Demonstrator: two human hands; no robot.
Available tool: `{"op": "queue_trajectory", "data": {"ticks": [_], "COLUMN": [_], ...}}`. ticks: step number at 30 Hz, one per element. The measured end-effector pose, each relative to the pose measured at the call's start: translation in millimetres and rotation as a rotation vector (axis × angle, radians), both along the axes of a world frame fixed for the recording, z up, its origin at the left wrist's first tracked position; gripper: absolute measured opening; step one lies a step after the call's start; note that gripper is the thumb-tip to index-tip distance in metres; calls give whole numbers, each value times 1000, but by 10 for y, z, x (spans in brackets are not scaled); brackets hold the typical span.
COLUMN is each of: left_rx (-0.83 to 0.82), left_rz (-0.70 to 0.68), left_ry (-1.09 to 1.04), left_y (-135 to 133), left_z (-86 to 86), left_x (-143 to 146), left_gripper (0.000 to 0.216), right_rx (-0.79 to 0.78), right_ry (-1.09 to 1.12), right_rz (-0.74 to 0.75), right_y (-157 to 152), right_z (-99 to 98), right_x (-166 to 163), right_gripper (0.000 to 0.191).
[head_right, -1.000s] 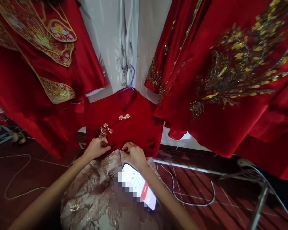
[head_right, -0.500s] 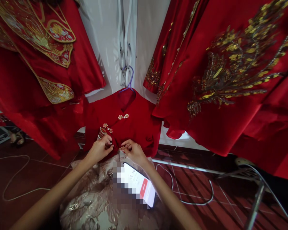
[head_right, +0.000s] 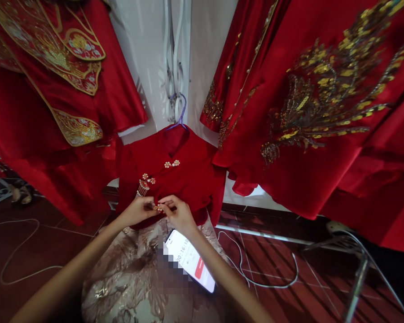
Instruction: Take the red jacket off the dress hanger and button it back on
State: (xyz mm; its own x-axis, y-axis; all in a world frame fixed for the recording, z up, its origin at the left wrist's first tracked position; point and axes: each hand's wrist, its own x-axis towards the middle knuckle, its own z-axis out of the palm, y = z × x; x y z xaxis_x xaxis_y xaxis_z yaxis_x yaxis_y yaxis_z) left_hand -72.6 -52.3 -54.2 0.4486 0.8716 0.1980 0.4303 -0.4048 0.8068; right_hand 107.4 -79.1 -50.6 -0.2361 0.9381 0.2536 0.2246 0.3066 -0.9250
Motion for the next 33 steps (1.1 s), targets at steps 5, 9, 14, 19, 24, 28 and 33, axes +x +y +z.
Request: {"op": "queue_trajectory", "data": {"ticks": [5, 9, 14, 19, 24, 28, 33], "left_rx": [-69, -32, -10, -19, 28, 31, 42], "left_rz": [-17, 28, 66, 68, 75, 79, 46], "left_ry": [-31, -14, -37, -18, 52, 111, 97], "left_y": [17, 16, 12, -1, -30, -16, 35], "left_z": [-9, -14, -41, -62, -11, -7, -63], "left_x": [-11, 3, 23, 29, 20, -23, -64], "left_gripper": [20, 23, 18, 16, 16, 16, 14], "right_rx": [190, 215, 243, 254, 275, 280, 267], "right_ry": [-134, -167, -194, -223, -264, -292, -303], "right_rz": [-106, -92, -128, -125, -122, -109, -76], "right_y": [42, 20, 0, -22, -36, -40, -22], "right_z": [-119, -124, -141, -176, -187, -202, -196], "right_x": [-50, -4, -2, -22, -23, -41, -32], "right_gripper": [18, 18, 17, 17, 19, 18, 17]}}
